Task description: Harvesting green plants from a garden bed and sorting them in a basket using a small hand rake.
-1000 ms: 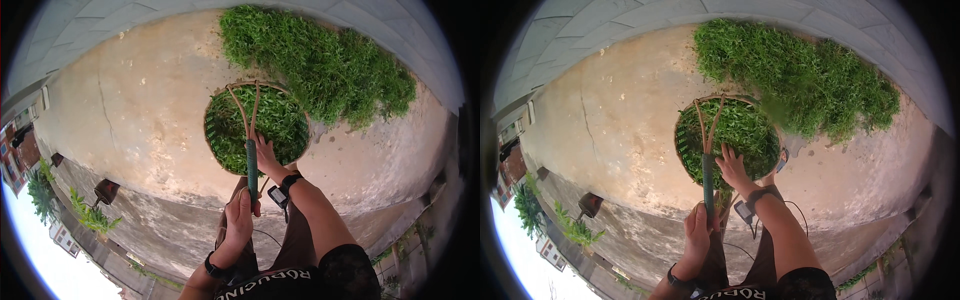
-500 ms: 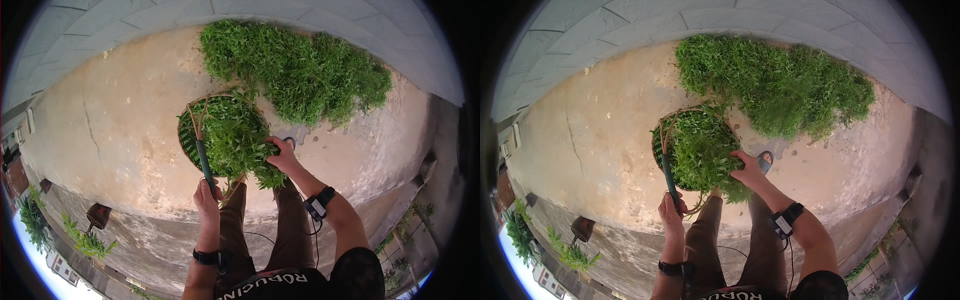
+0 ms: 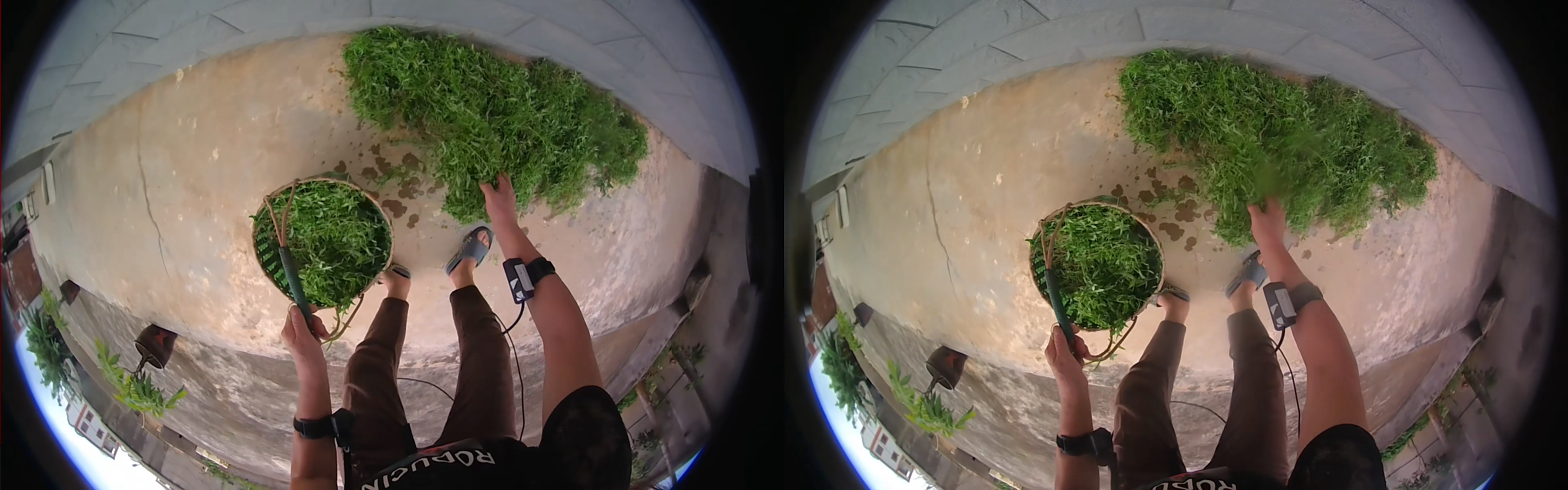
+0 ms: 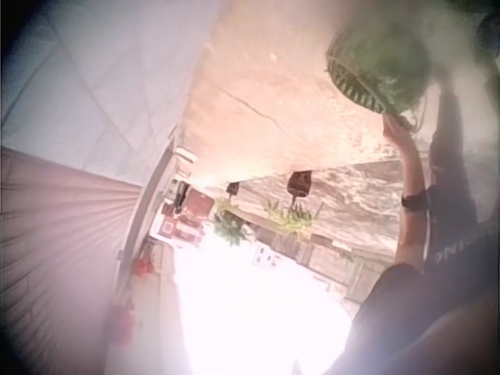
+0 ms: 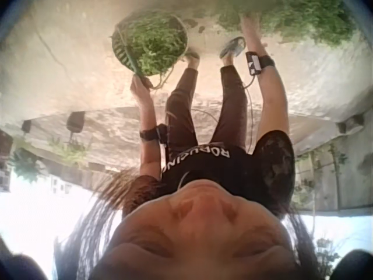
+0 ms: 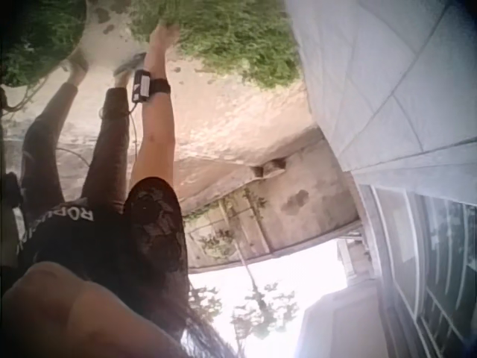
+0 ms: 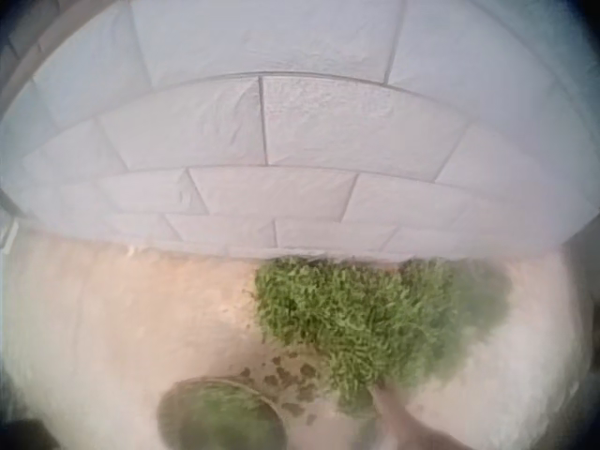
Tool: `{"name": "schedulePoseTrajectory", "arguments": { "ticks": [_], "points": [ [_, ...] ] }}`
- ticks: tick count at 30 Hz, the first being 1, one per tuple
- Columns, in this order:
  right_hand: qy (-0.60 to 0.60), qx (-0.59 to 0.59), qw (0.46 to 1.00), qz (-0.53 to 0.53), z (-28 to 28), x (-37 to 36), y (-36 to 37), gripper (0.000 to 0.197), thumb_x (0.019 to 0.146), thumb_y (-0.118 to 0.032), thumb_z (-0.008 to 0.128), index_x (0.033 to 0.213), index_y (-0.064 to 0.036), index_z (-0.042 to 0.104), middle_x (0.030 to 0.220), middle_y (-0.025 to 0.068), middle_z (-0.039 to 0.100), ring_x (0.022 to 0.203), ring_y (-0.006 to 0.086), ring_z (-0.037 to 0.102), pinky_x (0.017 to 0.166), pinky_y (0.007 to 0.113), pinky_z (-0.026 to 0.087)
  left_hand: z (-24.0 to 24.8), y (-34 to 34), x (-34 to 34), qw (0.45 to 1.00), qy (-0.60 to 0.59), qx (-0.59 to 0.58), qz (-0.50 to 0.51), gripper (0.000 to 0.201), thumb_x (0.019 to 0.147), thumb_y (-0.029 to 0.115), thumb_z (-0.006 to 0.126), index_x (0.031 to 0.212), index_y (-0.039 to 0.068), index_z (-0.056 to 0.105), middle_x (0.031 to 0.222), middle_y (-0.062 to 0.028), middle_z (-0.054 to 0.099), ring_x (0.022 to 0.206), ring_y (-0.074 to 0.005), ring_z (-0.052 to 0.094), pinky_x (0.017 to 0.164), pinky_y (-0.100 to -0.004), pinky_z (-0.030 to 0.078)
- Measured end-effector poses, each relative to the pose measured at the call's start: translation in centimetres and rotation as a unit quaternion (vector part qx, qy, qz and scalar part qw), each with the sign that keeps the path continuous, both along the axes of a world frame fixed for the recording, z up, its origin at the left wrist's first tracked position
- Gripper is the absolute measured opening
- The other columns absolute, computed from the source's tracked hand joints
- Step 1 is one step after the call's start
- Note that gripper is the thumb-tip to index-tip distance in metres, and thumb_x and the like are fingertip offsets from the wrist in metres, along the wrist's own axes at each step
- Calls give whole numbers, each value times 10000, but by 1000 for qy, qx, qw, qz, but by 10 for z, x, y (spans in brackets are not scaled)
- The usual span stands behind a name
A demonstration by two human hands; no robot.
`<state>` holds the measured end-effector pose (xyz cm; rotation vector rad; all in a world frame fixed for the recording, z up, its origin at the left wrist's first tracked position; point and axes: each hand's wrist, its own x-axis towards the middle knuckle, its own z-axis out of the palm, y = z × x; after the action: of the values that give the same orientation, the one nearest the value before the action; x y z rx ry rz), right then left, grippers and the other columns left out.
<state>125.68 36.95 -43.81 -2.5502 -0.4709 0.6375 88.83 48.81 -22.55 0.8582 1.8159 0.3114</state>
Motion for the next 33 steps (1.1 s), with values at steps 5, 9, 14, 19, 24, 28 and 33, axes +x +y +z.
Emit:
{"name": "schedulePoseTrajectory", "arguments": {
  "ticks": [5, 9, 14, 19, 24, 28, 33],
  "points": [
    [-10, 2, 999, -32, -35, -31, 23, 417, 795, -196, 557, 1158, 6, 516, 1135, 223, 549, 998, 397, 536, 841, 431, 430, 0, 9, -38, 999, 9, 12, 41, 410, 967, 389, 360, 842, 50, 554, 506, 6, 437, 406, -62, 399, 367, -195, 255],
    [38, 55, 997, -31, -47, -52, 42, 477, 821, -213, 563, 1234, 7, 471, 1198, 227, 525, 1071, 389, 513, 876, 414, 426, 2, 15, -47, 999, 20, 5, 38, 408, 960, 415, 363, 838, 73, 549, 504, 21, 436, 395, -51, 381, 350, -189, 185],
    [64, -11, 997, 36, -45, -89, 78, 572, 836, -266, 606, 1325, -79, 377, 1362, 163, 378, 1226, 371, 382, 970, 511, 343, 7, 18, -41, 999, 28, -1, 27, 406, 960, 414, 359, 839, 75, 547, 508, 20, 438, 392, -54, 385, 352, -188, 185],
    [127, -39, 984, 116, -15, -151, 62, 495, 813, -191, 604, 1279, -146, 442, 1349, 113, 398, 1235, 333, 385, 960, 600, 296, 20, 23, -53, 999, 3, 6, 46, 383, 951, 411, 398, 830, 82, 551, 526, 24, 433, 414, -55, 409, 340, -176, 220],
    [42, 7, 984, 170, 20, -127, -28, 295, 752, -93, 597, 1045, -75, 576, 1031, 137, 596, 975, 326, 565, 823, 422, 448, 32, 28, -20, 999, -46, -15, 21, 421, 973, 363, 355, 850, 19, 563, 519, -3, 459, 421, -77, 433, 374, -200, 306],
    [139, 74, 953, 258, 109, -171, 42, 313, 727, -86, 616, 1036, -64, 574, 990, 137, 605, 924, 339, 575, 789, 421, 460, 69, 34, -39, 997, -73, 15, 23, 398, 965, 370, 378, 868, 41, 580, 529, -1, 502, 399, -50, 448, 357, -172, 241],
    [114, 78, 855, 500, 167, -251, 119, 627, 690, -284, 700, 1231, -88, 450, 1235, 168, 468, 1113, 343, 476, 824, 495, 447, 150, 55, -35, 993, -120, 7, -18, 435, 986, 329, 345, 869, -24, 571, 539, -26, 488, 433, -77, 440, 405, -197, 307]
  ]
}}
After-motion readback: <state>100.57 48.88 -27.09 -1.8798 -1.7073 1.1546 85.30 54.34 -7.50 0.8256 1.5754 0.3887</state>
